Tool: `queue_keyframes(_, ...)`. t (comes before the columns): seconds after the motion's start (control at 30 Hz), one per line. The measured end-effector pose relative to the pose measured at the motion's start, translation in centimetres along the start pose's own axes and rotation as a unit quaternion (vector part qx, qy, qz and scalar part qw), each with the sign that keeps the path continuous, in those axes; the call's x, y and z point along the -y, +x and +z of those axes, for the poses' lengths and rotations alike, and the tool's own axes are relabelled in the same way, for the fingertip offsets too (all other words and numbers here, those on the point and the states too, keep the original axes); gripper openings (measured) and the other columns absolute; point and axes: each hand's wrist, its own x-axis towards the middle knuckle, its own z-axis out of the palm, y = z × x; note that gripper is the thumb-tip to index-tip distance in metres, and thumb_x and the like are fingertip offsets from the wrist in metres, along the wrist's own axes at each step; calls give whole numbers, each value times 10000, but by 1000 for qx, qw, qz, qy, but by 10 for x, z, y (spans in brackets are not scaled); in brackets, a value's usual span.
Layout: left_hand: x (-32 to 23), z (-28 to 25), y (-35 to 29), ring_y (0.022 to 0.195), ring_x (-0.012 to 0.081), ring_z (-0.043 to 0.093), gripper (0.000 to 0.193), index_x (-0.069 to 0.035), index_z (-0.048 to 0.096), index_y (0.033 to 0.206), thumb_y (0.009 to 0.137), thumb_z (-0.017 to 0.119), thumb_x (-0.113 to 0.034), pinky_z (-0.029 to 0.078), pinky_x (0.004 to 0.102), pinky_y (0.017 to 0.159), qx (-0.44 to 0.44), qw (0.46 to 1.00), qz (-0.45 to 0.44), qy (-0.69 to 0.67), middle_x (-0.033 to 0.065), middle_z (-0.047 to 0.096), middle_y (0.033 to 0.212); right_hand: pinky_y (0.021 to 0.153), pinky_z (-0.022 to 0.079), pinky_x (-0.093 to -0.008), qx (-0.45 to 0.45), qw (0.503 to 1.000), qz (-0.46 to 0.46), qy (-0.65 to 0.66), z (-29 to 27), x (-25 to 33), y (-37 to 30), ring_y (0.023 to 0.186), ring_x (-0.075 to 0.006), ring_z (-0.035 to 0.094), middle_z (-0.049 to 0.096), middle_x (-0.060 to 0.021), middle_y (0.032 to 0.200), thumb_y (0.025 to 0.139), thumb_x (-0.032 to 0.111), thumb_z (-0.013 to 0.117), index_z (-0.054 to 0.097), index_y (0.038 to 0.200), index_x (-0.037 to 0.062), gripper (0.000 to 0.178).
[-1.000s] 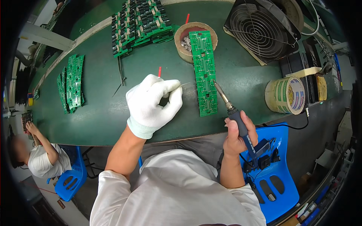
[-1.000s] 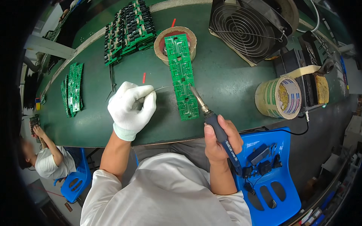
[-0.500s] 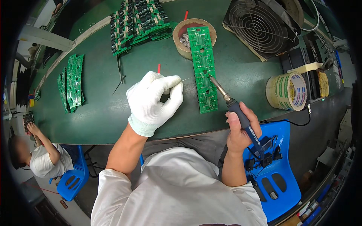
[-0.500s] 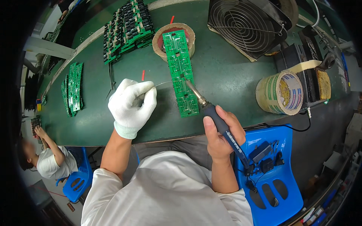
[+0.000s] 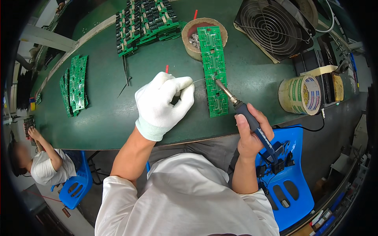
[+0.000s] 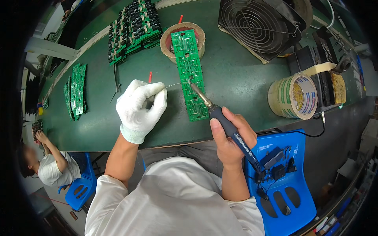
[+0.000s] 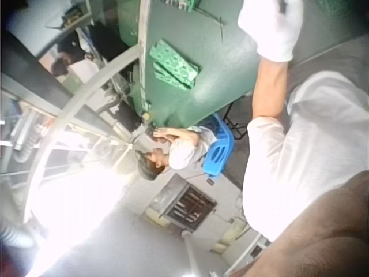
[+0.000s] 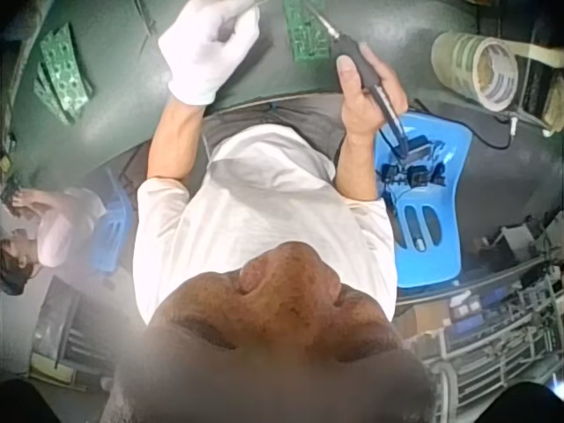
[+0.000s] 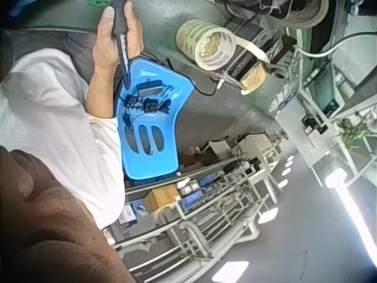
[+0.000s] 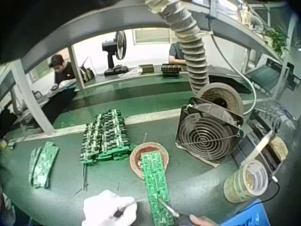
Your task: Soldering electronic components onto a printed circuit board.
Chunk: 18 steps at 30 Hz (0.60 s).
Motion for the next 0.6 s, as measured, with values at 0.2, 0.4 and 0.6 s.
queue_keyframes(0.2, -3, -3, 1, 493, 106, 426, 208, -60, 726, 841, 669, 734, 56, 348, 240, 457, -17, 1000, -11, -18, 12, 573, 675, 633, 508, -281, -126, 992, -3, 31, -4, -25, -13, 660, -180, 618, 702, -156, 846, 783, -1, 725, 659, 1118, -36, 343)
queue_keyframes(0.4, -3, -5, 1, 500, 119, 453, 204, -73, 730, 821, 647, 741, 32, 373, 248, 466, -26, 1000, -8, -14, 4, 565, 659, 602, 490, -223, -276, 933, -212, 91, -66, -27, 3, 628, -143, 597, 691, -151, 865, 925, 61, 585, 548, 1298, -23, 384)
queue_keyframes(0.6, -2, -6, -1, 496, 120, 453, 207, -74, 730, 818, 642, 740, 34, 375, 244, 465, -23, 1000, -3, -17, 5, 570, 660, 588, 501, -252, -390, 908, -152, -36, -94, -34, 9, 613, -164, 593, 681, -157, 845, 921, 33, 562, 573, 1271, -12, 353)
